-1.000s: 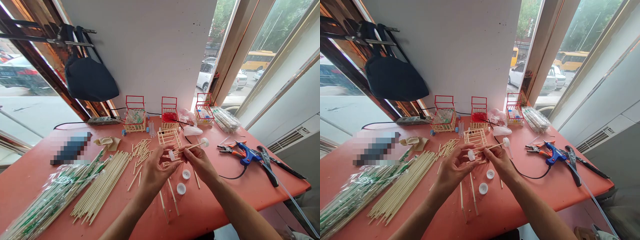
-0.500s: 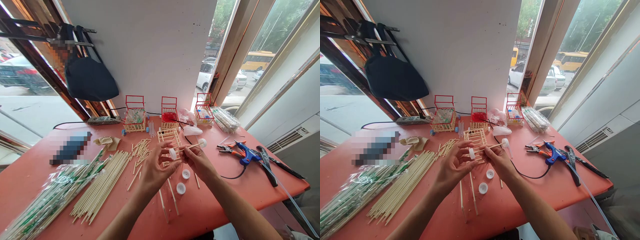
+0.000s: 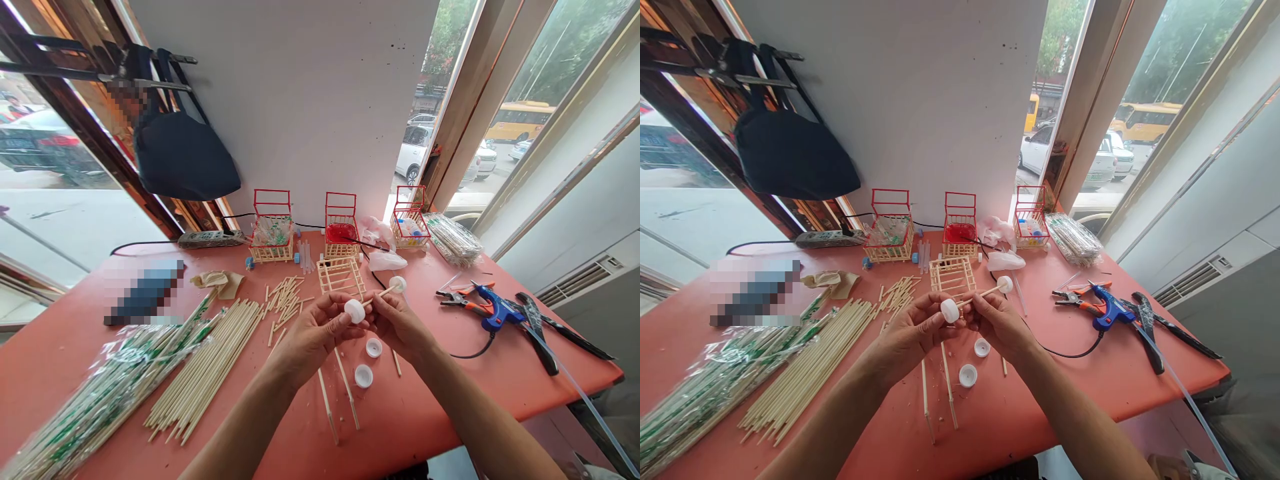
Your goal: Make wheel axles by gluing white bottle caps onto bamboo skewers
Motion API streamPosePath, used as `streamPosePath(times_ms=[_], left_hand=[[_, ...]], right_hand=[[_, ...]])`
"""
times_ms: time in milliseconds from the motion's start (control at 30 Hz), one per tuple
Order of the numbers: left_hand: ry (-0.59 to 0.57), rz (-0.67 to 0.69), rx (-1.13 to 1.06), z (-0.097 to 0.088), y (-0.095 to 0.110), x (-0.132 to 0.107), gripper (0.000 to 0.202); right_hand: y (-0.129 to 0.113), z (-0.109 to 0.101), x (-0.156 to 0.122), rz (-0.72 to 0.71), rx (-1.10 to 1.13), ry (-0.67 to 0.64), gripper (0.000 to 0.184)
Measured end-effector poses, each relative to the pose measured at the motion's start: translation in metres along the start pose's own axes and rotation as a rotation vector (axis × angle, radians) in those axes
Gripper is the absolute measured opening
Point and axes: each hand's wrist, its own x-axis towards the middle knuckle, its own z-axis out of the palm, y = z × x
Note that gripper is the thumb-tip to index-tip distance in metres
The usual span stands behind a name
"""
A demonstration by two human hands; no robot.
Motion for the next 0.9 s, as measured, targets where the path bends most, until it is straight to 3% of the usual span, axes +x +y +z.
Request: streamPosePath(times_ms=[900], left_hand=[[0.077, 0.046, 0.053, 0.0051, -0.0011, 0.0001, 0.036]], right_hand=[[0.0008, -0.0022, 0.0001, -0.04, -0.029, 0.02, 0.035]])
